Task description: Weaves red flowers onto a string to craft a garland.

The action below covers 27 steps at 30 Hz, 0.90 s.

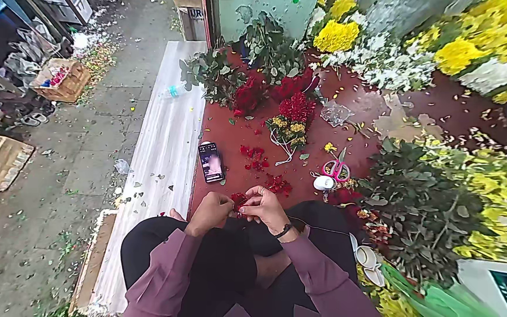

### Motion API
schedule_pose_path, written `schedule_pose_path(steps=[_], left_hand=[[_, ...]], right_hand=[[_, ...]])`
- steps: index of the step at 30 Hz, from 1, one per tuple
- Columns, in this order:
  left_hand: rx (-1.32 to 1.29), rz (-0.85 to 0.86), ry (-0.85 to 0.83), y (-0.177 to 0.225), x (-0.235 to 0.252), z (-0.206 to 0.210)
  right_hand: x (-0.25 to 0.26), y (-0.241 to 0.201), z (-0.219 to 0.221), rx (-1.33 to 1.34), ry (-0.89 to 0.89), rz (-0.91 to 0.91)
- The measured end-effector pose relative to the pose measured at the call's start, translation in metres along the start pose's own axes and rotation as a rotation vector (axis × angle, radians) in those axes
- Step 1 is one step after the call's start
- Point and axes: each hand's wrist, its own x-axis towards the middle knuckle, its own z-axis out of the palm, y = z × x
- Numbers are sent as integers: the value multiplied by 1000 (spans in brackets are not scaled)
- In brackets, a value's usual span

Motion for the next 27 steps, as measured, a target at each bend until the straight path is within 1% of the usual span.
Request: schedule_pose_path(steps=[3,6,10,13,15,17,19,22,24,26,27], left_hand=[[15,36,-25,3,-1,0],[36,66,-49,3,0,0],[91,100,-55,0,0,0],[95,113,-48,1,1,0],[103,101,-17,2,0,0],[106,78,21,1,0,0],[103,38,47,1,-1,-1],[134,-27,83,0,0,-4],[170,-67,112,-1,0,-8],[211,-102,149,-2,0,-12],[238,-110,162,-2,0,-12]], right_hand=[[6,2,0,-65,54,37],[7,3,0,-99,58,31],[8,3,-3,-155,30,72],[14,5,-15,-243,-46,108],[16,3,-28,-285,-112,66],[18,1,-38,-310,-110,-41],[20,2,-41,-394,-114,-124],[18,6,-35,-495,-328,-115],[18,11,-34,-498,-344,-106],[18,6,-41,-524,-340,-149],[18,0,-45,-506,-375,-181]])
